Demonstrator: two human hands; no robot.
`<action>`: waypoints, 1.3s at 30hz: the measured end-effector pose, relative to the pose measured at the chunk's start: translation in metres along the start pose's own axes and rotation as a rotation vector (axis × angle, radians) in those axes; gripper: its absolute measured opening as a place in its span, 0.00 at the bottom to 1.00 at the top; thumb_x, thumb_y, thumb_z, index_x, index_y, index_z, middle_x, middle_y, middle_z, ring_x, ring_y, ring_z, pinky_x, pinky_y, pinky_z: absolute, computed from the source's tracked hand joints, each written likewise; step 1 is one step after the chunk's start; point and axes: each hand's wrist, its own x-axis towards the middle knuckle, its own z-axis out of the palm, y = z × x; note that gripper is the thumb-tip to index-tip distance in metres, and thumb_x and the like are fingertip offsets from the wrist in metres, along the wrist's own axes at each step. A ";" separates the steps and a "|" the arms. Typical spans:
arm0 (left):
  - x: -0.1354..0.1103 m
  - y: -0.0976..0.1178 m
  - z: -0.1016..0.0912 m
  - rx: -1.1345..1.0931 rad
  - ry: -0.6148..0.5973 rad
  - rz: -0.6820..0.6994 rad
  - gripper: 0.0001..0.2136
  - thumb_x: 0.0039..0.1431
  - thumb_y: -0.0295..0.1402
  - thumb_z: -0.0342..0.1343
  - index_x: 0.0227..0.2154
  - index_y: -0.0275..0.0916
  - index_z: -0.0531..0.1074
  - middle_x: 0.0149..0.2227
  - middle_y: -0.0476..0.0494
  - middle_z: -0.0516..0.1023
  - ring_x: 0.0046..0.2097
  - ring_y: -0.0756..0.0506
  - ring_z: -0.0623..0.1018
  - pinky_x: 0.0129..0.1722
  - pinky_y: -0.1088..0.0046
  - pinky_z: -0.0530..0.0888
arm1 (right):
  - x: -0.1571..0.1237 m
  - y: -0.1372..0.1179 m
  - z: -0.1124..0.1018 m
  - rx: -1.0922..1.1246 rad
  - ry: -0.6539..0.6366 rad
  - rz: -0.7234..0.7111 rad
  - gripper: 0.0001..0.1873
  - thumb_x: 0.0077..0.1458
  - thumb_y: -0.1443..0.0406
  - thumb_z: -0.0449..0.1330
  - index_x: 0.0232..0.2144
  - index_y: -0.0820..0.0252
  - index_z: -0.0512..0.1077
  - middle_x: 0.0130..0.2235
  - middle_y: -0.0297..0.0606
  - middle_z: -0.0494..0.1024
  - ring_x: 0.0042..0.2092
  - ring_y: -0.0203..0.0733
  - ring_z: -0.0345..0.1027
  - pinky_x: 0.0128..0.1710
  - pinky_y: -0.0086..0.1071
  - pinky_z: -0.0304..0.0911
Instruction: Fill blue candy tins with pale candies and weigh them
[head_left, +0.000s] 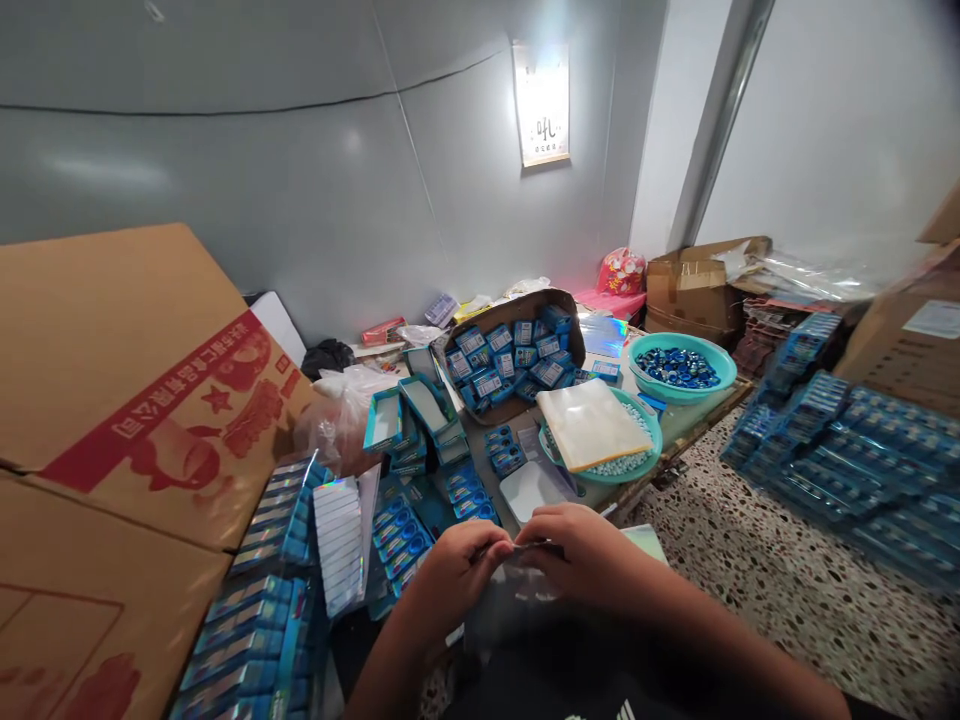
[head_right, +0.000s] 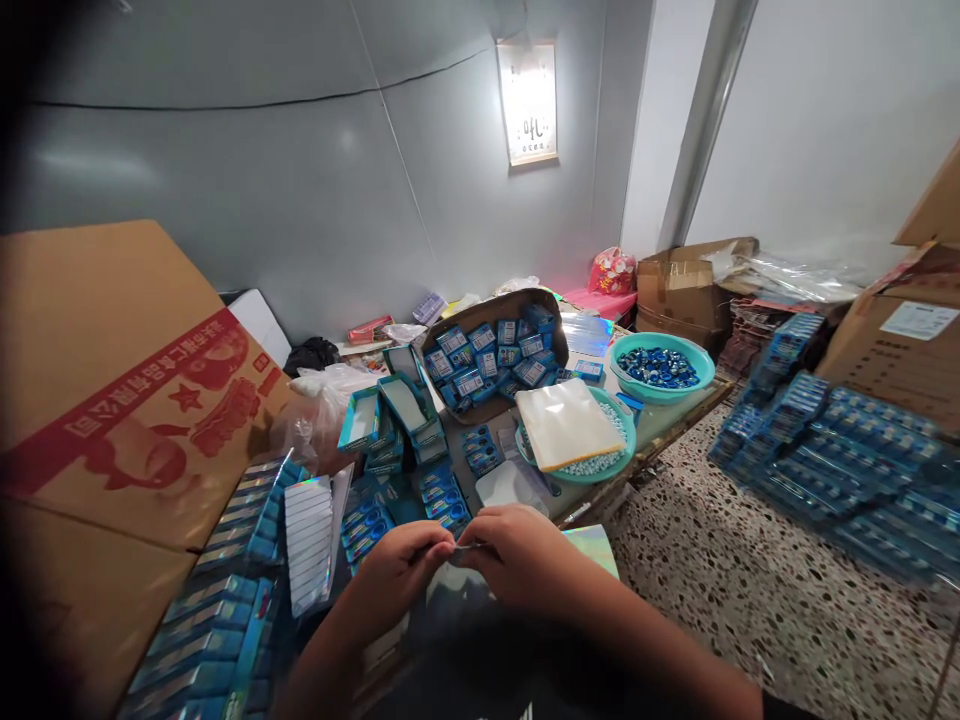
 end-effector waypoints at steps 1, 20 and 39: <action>-0.001 -0.001 0.001 -0.013 -0.008 -0.023 0.16 0.67 0.43 0.52 0.29 0.39 0.77 0.28 0.47 0.78 0.32 0.48 0.75 0.32 0.76 0.68 | 0.001 0.001 0.002 -0.013 -0.010 0.001 0.07 0.63 0.68 0.59 0.36 0.59 0.79 0.35 0.36 0.80 0.36 0.39 0.73 0.36 0.29 0.59; -0.013 -0.002 0.008 0.024 -0.021 -0.061 0.04 0.62 0.34 0.59 0.35 0.41 0.77 0.35 0.50 0.82 0.37 0.47 0.80 0.38 0.76 0.72 | -0.007 0.011 0.000 -0.069 -0.186 0.051 0.12 0.60 0.65 0.63 0.47 0.58 0.77 0.44 0.38 0.81 0.48 0.47 0.73 0.48 0.37 0.62; 0.000 0.011 0.031 0.057 0.449 0.459 0.10 0.58 0.16 0.57 0.37 0.38 0.70 0.30 0.49 0.70 0.33 0.51 0.72 0.33 0.76 0.71 | -0.009 0.034 -0.017 -0.131 0.829 0.065 0.11 0.58 0.63 0.65 0.45 0.51 0.74 0.60 0.40 0.66 0.62 0.52 0.57 0.61 0.48 0.49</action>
